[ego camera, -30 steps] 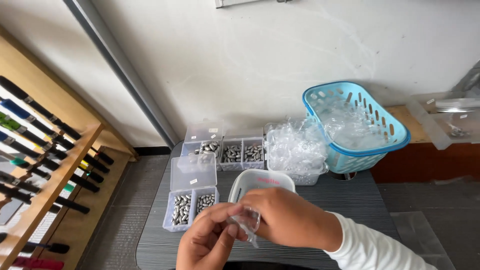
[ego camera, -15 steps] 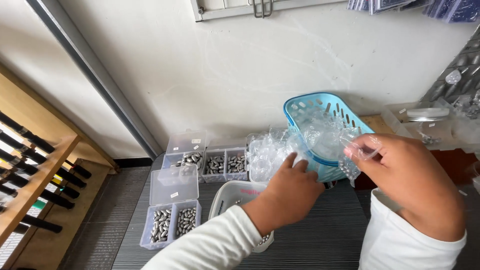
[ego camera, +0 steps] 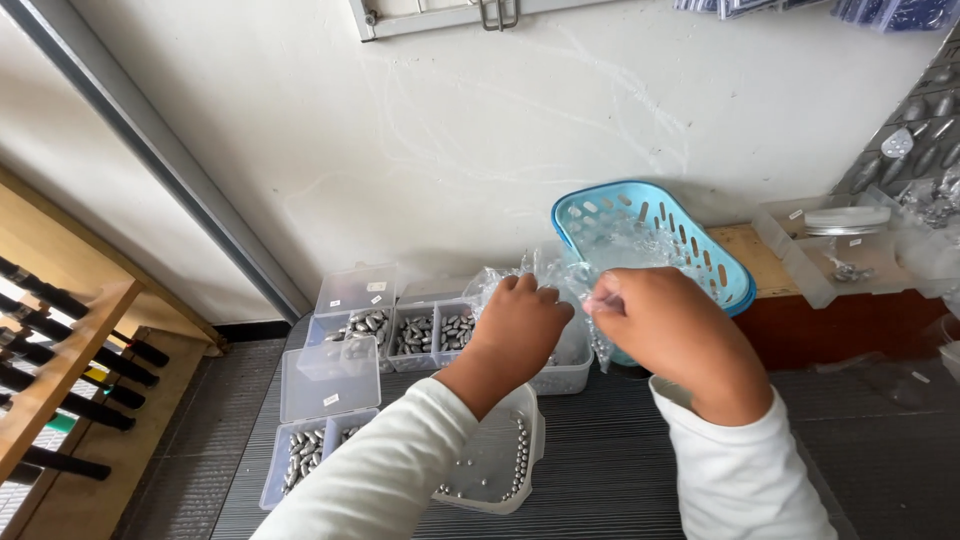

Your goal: The person repeatedly picks small silver cylindrical weights from a clear plastic container and places them into small transparent plastic bags. The filled bags are then placed into a blue basket. The process is repeated multiple times throughout the clip.

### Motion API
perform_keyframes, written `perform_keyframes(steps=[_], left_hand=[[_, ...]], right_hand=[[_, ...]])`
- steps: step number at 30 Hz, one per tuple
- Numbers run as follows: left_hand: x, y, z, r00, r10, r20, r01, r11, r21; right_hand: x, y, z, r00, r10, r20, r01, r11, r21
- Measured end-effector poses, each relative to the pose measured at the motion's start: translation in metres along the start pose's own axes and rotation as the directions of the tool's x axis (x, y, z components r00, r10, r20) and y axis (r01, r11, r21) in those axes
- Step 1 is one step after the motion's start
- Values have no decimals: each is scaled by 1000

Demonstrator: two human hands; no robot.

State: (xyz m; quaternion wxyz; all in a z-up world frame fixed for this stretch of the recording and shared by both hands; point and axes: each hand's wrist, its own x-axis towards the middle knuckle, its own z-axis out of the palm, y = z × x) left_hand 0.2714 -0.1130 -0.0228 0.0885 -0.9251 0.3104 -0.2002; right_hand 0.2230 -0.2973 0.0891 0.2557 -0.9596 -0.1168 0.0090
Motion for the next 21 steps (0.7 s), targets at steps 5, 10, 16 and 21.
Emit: perform_keyframes(steps=[5,10,16,21], left_hand=[[-8,-6,-40,989,-32,145,32,999,-1],[-11,-10,-57,980,-62,188,71,997,-43],[-14,-4,-84,979,-78,190,96,992,-84],[-20,8,-121,958,-141,251,180,974,-138]], right_hand=[[28,1,32,998,-55,18,56,998,-43],[29,5,37,996,-66,58,71,993,-98],[27,1,29,996,3,92,9,990,-139],[13,-15,3,986,-11,168,16,1000,-27]])
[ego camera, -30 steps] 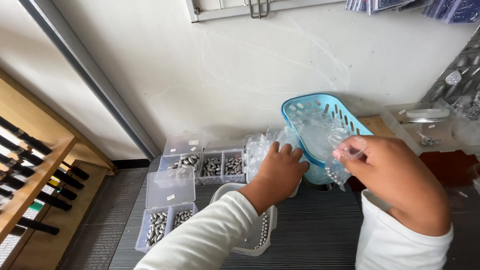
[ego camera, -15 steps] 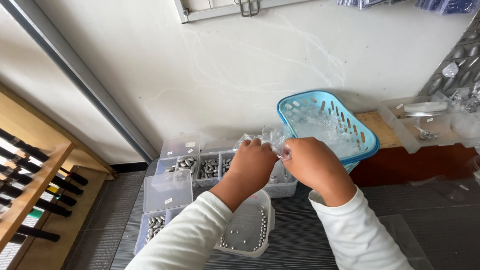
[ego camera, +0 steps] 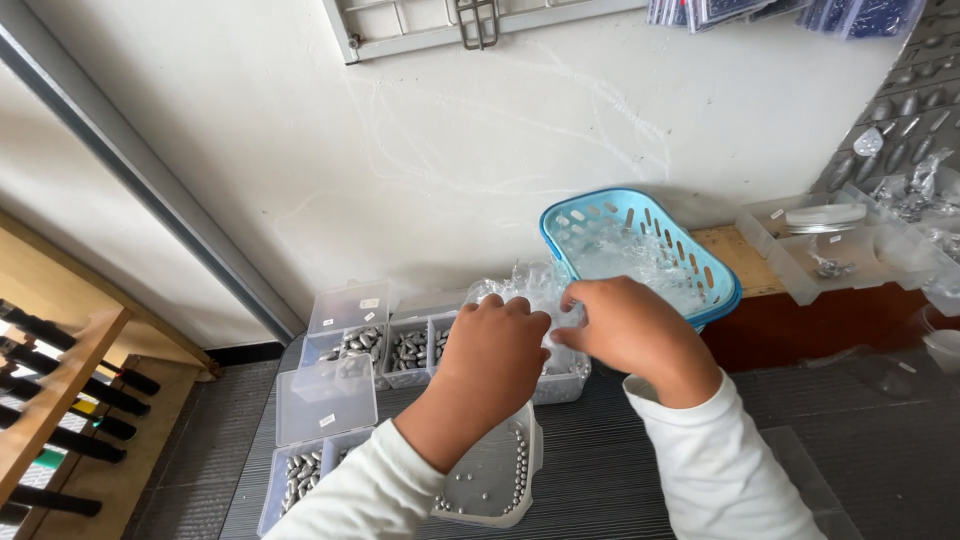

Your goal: The person repeatedly picks small silver cylindrical weights from a clear plastic container and places them into small transparent plastic bags. The filled bags are then placed into a blue basket. The process is repeated multiple times throughout the clip.

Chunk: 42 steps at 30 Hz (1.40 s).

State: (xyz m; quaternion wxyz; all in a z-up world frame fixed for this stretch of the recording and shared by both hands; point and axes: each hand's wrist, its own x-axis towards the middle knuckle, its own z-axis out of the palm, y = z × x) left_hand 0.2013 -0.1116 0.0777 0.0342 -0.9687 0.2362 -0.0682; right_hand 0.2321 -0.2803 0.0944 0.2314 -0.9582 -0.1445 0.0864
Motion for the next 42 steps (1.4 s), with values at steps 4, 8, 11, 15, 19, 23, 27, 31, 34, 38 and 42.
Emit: perform_keyframes(steps=[4,8,11,15,19,23,27,31,34,38,42], left_hand=[[-4,19,4,999,1,-36,-2,999,-35],[-3,43,49,971,177,-159,-180,984,-5],[-1,47,71,970,231,-82,-235,971,-41],[14,36,90,984,177,32,-177,984,1],[28,15,113,984,109,143,-110,994,-1],[28,18,106,972,136,193,-132,991,-35],[21,28,95,950,124,286,-90,988,-128],[-8,48,66,966,173,192,-154,982,-113],[-37,52,48,927,296,229,-245,942,-228],[-77,31,27,805,512,300,-373,830,-415],[-106,12,11,950,277,-143,-304,727,-616]], right_hand=[[7,23,-4,999,6,-47,-4,999,53],[17,27,2,997,26,76,-28,999,31],[14,25,-3,994,42,101,-51,995,84],[6,18,-10,998,56,18,-58,978,199],[6,14,-14,995,93,39,-99,977,187],[14,43,-22,956,155,-248,-94,966,241],[37,87,-17,921,232,-312,-210,972,102],[68,116,2,939,319,-129,-333,937,-106],[69,115,2,898,439,22,-433,892,-130],[47,98,-13,927,343,-150,-347,938,-3],[14,71,-32,909,157,-385,-91,978,186]])
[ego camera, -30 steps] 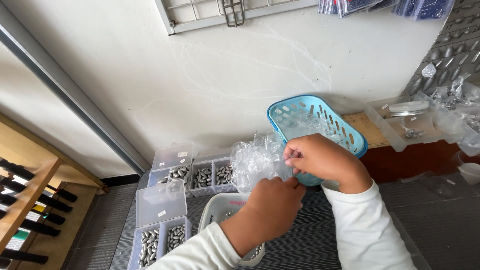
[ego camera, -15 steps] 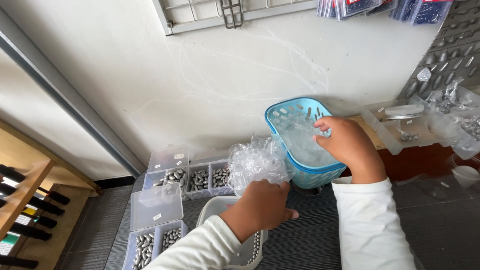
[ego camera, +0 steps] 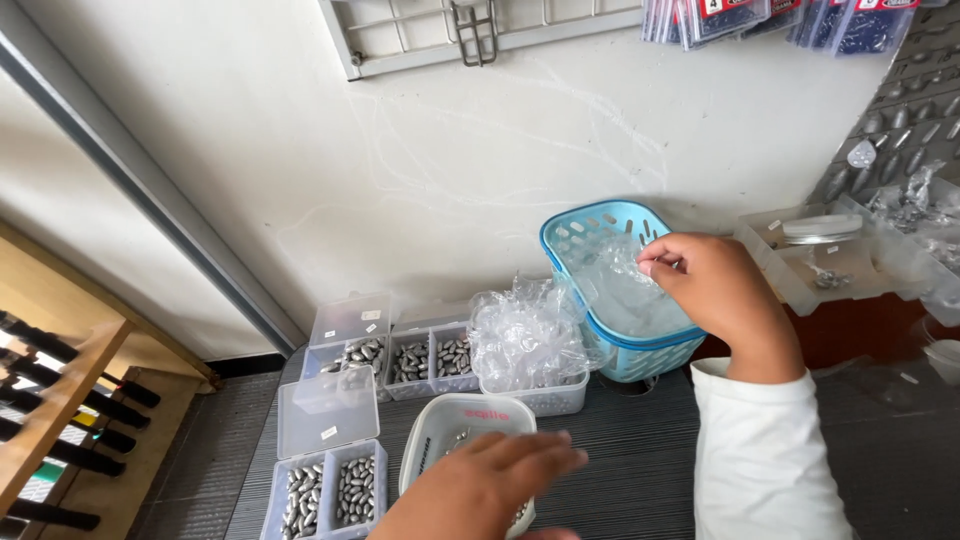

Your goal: The person repeatedly picks small silver cylindrical weights from a clear plastic container and places them into small transparent plastic bags. The filled bags are then placed into a blue basket. The process is repeated multiple times throughout the clip.

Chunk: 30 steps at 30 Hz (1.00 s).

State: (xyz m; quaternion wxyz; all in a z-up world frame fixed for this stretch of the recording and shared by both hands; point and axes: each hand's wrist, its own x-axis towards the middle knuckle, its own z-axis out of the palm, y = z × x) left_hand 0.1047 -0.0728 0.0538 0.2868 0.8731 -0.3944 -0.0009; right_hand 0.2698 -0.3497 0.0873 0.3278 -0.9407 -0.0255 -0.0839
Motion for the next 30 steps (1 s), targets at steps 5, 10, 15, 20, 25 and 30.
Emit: perform_keyframes(steps=[5,10,15,20,25,30], left_hand=[[-3,10,6,824,-385,-415,137,847,-514],[-11,-13,40,720,-416,-555,-334,494,-803],[-29,-15,46,329,-732,-596,-410,459,-789],[-50,-35,66,228,-715,-661,-447,526,-724],[-61,-33,52,186,-744,-642,-367,553,-748],[-60,-36,53,223,-712,-666,-386,563,-731]], right_hand=[[-56,-30,0,937,-344,66,285,858,426],[-92,-76,42,671,-682,293,390,660,642],[-103,-103,65,507,-724,468,297,656,693],[-102,-98,93,712,-617,335,326,713,620],[-91,-84,110,845,-467,260,85,597,798],[-93,-81,119,826,-554,103,116,346,931]])
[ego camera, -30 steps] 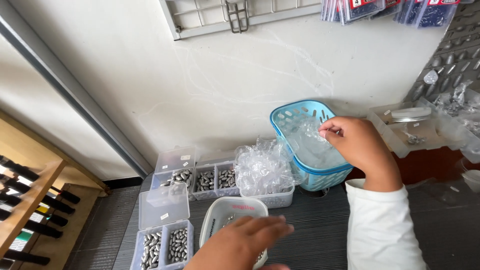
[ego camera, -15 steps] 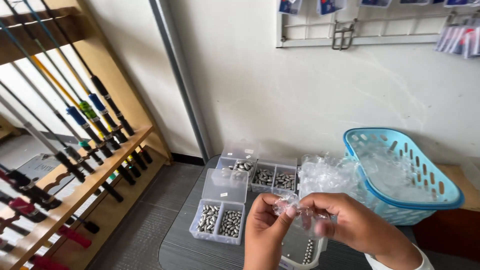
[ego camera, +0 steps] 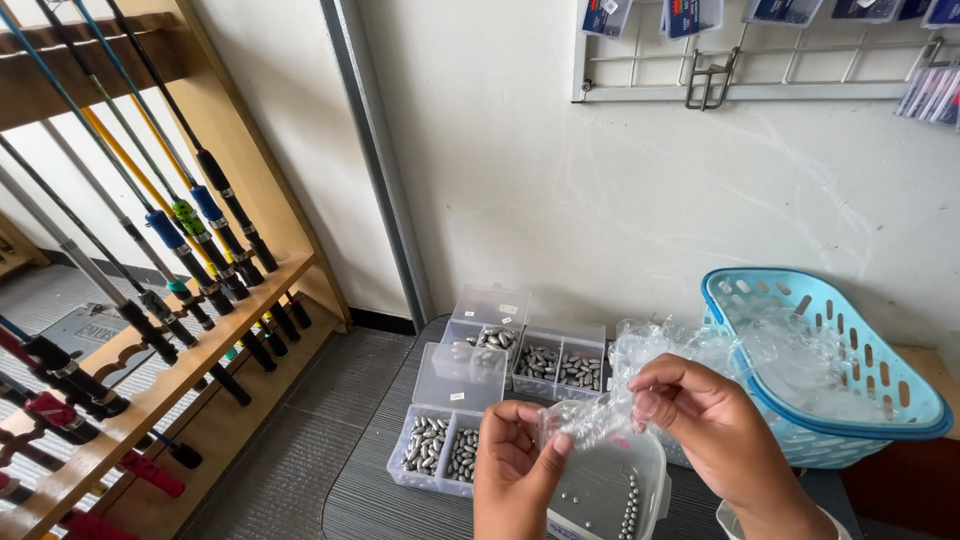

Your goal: The person repeatedly picks small silver cylindrical weights from a clear plastic container and places them into small transparent plastic bags. The filled bags are then placed into a blue basket. The process is repeated multiple times throughout the clip.

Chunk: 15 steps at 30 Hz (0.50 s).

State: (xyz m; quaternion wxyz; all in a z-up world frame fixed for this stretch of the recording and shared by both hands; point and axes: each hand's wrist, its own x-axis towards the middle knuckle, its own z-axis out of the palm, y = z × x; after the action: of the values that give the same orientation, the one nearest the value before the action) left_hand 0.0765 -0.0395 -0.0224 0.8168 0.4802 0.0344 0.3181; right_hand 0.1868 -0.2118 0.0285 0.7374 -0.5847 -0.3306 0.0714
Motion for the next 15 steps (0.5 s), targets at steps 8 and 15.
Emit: perform_keyframes(steps=[8,15], left_hand=[[8,-11,-11,971,103,-217,-95,994,49],[4,-6,-5,913,285,-292,-302,953,-15]], right_hand=[[-2,-10,5,998,-32,-53,24,989,-143],[-2,-32,8,972,-5,236,119,875,-470]])
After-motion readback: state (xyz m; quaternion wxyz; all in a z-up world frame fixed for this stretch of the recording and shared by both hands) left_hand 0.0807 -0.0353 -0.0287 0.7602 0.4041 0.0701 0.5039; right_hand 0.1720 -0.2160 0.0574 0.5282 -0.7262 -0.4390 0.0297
